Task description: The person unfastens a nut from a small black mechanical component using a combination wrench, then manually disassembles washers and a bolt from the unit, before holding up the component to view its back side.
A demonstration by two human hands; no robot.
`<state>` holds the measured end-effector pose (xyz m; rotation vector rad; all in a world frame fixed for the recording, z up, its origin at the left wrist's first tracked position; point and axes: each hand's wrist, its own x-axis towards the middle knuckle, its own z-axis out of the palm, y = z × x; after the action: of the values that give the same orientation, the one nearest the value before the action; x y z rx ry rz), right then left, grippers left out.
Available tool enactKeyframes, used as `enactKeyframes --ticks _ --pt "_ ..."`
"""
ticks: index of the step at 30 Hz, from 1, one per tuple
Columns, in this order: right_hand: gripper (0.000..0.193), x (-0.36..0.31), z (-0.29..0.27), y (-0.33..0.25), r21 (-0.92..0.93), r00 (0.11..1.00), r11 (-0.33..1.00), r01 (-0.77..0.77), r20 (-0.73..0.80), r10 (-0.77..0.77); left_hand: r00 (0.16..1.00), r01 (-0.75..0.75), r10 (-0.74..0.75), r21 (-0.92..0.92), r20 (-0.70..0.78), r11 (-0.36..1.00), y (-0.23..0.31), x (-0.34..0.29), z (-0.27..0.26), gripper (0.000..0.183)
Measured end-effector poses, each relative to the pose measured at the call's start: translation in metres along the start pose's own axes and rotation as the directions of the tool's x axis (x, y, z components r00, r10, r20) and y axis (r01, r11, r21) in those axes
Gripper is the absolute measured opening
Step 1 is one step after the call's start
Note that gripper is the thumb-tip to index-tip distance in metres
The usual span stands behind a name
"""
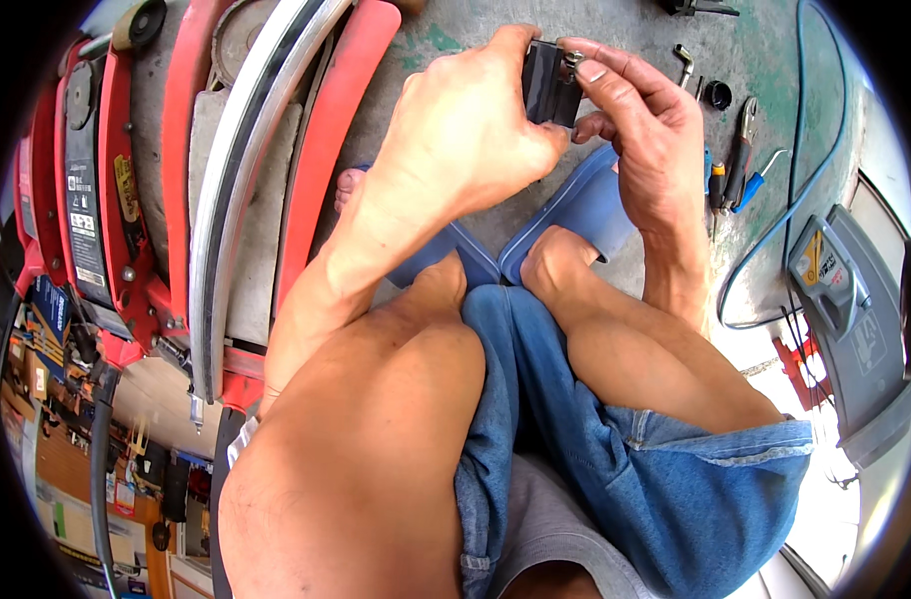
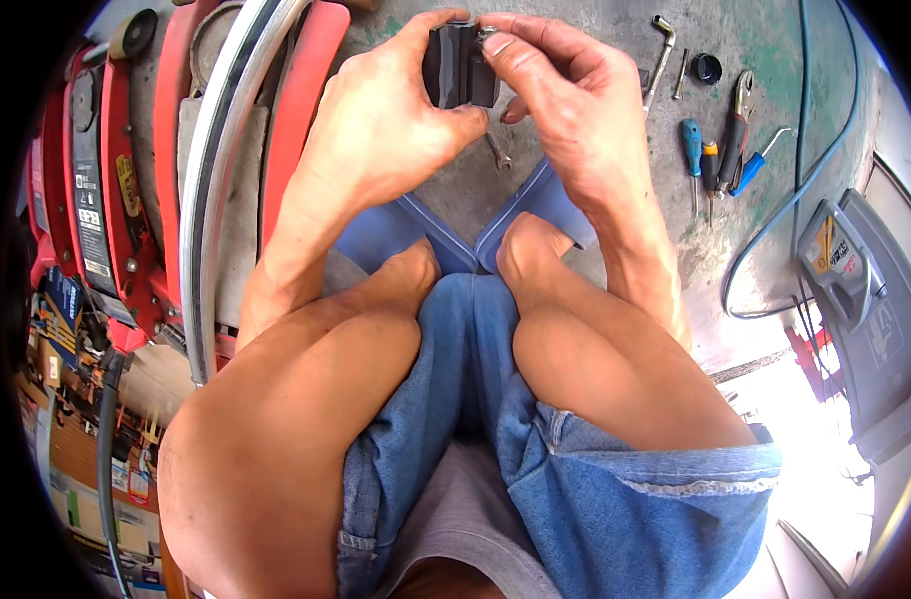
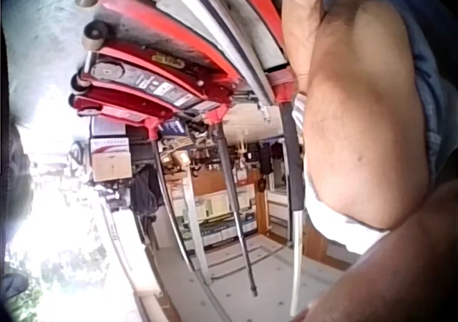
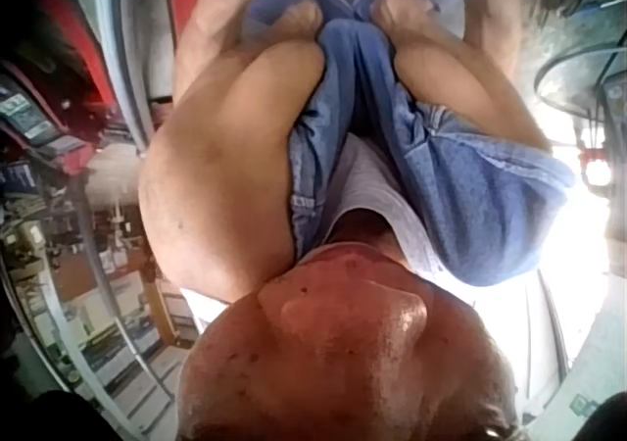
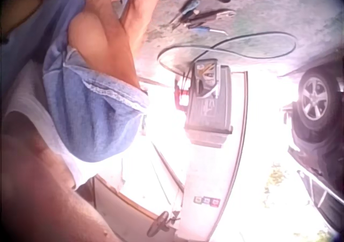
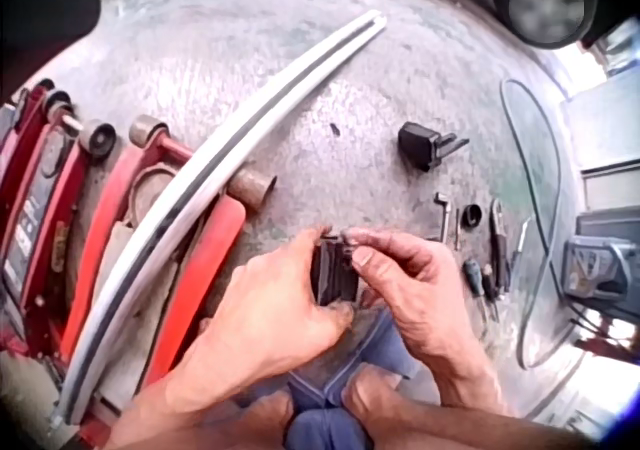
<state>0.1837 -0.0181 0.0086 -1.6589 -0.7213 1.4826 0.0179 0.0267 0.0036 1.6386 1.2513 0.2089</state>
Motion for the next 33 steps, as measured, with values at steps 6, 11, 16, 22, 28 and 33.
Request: enactKeyframes --ticks 6,11,16,22,28,33 --pt "0.028 -0.004 0.007 -0.002 -0.123 0.987 0.983 0.136 -0.065 -0.144 0.962 -0.151 0.188 0.188 -0.197 0.97 -0.005 -0.002 0.01 0.051" --pt "0.025 -0.007 0.008 -0.005 -0.032 0.981 0.986 0.163 -0.099 -0.166 0.955 -0.143 0.188 0.199 -0.23 0.97 0.002 -0.003 0.01 0.069" --pt "0.023 -0.01 0.009 -0.005 0.043 0.96 0.962 0.269 -0.099 -0.264 0.914 -0.198 0.256 0.205 -0.314 0.959 0.002 -0.005 0.009 0.069" --pt "0.02 -0.009 0.005 -0.001 -0.056 0.907 0.912 0.407 -0.09 -0.411 0.907 -0.223 0.281 0.206 -0.314 0.953 0.003 -0.006 0.011 0.069" --pt "0.023 -0.012 0.01 -0.005 -0.036 0.94 0.945 0.325 -0.099 -0.327 0.901 -0.208 0.277 0.228 -0.334 0.951 0.001 -0.006 0.01 0.068" --pt "0.028 -0.01 0.011 -0.004 0.108 0.933 0.928 0.355 -0.098 -0.346 0.9 -0.229 0.285 0.2 -0.329 0.953 0.004 -0.005 0.007 0.065"
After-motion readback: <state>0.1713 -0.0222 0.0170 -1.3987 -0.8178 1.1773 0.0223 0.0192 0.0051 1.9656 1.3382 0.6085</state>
